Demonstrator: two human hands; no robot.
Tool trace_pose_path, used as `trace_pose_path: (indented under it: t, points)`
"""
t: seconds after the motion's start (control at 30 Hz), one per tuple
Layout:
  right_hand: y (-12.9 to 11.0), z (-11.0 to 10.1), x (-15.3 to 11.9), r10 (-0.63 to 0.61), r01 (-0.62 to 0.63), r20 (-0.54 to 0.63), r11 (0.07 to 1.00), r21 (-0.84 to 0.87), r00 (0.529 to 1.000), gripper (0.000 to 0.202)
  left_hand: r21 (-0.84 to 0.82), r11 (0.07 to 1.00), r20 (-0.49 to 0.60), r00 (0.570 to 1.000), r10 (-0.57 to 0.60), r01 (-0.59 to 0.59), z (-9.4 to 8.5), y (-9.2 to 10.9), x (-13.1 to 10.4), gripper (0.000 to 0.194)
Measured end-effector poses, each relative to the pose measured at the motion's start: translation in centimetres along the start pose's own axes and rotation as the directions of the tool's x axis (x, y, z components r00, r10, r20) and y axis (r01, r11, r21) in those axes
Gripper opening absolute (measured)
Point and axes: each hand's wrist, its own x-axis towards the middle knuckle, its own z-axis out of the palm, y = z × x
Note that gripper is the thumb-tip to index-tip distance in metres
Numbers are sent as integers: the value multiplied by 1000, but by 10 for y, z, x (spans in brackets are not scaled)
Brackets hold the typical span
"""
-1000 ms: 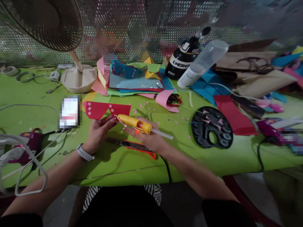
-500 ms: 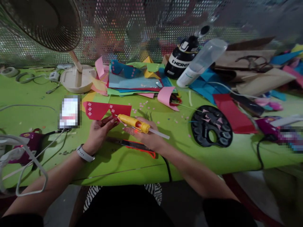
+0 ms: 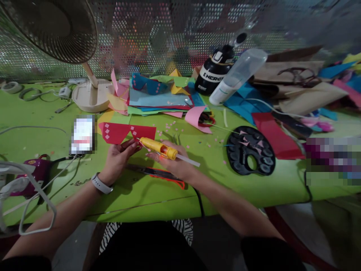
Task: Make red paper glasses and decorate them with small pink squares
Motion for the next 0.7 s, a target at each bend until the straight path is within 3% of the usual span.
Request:
trace_pose_path:
  t: [0.7]
  points:
    - [1, 0, -1, -19, 18, -9, 997, -78, 1000, 29, 63, 998, -11, 1000, 5, -4, -1, 0, 0, 21]
